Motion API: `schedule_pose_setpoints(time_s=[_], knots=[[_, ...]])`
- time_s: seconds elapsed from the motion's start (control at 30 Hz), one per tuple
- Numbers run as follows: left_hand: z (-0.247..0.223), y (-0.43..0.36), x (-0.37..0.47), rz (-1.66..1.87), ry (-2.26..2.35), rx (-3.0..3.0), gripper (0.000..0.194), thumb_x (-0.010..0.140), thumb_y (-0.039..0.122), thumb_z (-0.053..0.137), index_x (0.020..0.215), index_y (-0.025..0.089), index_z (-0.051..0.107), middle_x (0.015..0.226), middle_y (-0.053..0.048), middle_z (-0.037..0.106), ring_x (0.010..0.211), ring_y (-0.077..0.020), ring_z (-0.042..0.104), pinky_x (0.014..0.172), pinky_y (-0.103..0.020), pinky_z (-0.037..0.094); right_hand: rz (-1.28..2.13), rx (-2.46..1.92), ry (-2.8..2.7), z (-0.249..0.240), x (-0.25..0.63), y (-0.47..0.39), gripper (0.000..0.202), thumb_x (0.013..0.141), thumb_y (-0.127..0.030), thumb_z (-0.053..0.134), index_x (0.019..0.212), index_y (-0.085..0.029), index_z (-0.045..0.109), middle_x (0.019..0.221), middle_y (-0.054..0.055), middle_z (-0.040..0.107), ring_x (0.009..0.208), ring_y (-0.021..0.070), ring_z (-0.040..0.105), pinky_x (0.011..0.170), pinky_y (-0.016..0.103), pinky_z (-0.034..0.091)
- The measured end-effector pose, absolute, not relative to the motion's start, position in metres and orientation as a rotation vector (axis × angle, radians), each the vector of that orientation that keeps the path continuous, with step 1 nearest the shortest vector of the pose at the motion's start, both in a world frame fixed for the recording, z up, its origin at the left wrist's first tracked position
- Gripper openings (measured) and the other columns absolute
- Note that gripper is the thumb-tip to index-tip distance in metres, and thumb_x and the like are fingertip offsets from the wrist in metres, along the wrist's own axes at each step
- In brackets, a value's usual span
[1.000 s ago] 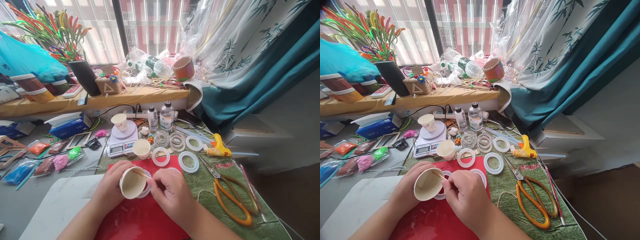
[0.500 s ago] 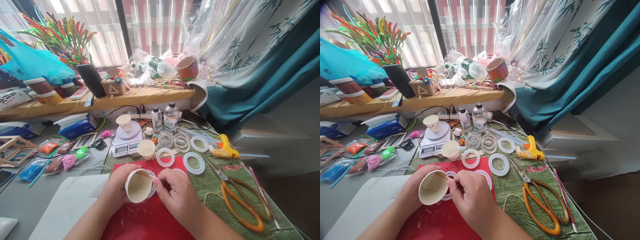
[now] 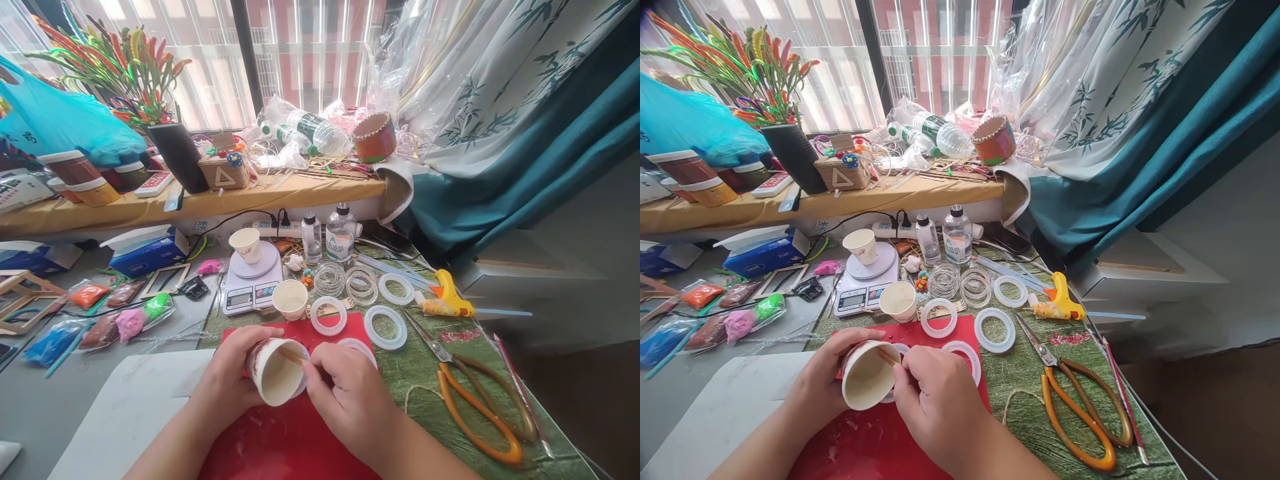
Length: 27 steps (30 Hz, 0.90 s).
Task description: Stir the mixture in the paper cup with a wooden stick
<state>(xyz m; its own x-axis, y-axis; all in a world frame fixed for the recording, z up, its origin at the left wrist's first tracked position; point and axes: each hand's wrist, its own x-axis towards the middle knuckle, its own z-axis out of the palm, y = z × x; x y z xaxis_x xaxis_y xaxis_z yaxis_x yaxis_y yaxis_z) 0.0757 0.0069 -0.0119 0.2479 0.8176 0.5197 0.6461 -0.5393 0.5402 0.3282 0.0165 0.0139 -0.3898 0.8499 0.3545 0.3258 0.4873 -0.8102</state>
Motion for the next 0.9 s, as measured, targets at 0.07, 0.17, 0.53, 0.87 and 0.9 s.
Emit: schedule_pose_setpoints(time_s=[0.07, 0.17, 0.53, 0.87, 0.9], knots=[[-0.0113, 0.0075, 0.0769, 1.190, 1.362, 2.291, 0.061, 0.086, 0.039, 0.094, 0.136, 0.031, 0.060, 0.125, -0.009, 0.085, 0.108, -0.0291, 0.085, 0.090, -0.038, 0.068, 0.984, -0.963, -1.882, 0.0151, 0.3274, 0.0161, 0.029, 0.105, -0.022, 0.056, 0.077, -0.025, 0.048, 0.065, -0.004, 0.057, 0.058, 0.0128, 0.052, 0.057, 0.026, 0.036], [-0.0119, 0.0096, 0.0757, 1.192, 1.328, 2.328, 0.060, 0.087, 0.042, 0.094, 0.137, 0.031, 0.062, 0.127, -0.010, 0.084, 0.112, -0.0311, 0.084, 0.091, -0.039, 0.069, 0.910, -0.973, -1.825, 0.0162, 0.3275, 0.0161, 0.026, 0.103, -0.024, 0.058, 0.077, -0.024, 0.053, 0.067, -0.003, 0.060, 0.060, 0.0137, 0.055, 0.059, 0.027, 0.038], [-0.0176, 0.0087, 0.0709, 1.146, 1.387, 2.376, 0.054, 0.094, 0.041, 0.086, 0.144, 0.032, 0.065, 0.140, -0.013, 0.073, 0.123, -0.0309, 0.077, 0.099, -0.041, 0.067, 1.115, -1.025, -1.725, 0.0176, 0.3255, 0.0157, 0.026, 0.099, -0.026, 0.061, 0.075, -0.024, 0.055, 0.065, -0.004, 0.059, 0.059, 0.0130, 0.053, 0.058, 0.026, 0.037], [-0.0174, 0.0093, 0.0717, 1.119, 1.454, 2.305, 0.055, 0.097, 0.046, 0.082, 0.148, 0.033, 0.066, 0.141, -0.011, 0.073, 0.130, -0.0314, 0.074, 0.107, -0.040, 0.064, 1.192, -1.022, -1.672, 0.0195, 0.3273, 0.0156, 0.026, 0.099, -0.029, 0.064, 0.074, -0.024, 0.058, 0.064, -0.005, 0.060, 0.057, 0.0119, 0.053, 0.055, 0.024, 0.038], [-0.0187, 0.0100, 0.0707, 1.115, 1.447, 2.319, 0.057, 0.097, 0.046, 0.082, 0.149, 0.033, 0.065, 0.140, -0.011, 0.074, 0.128, -0.0306, 0.075, 0.105, -0.039, 0.065, 1.179, -1.011, -1.659, 0.0195, 0.3273, 0.0154, 0.026, 0.100, -0.029, 0.064, 0.075, -0.024, 0.058, 0.064, -0.004, 0.062, 0.057, 0.0119, 0.054, 0.055, 0.023, 0.039]])
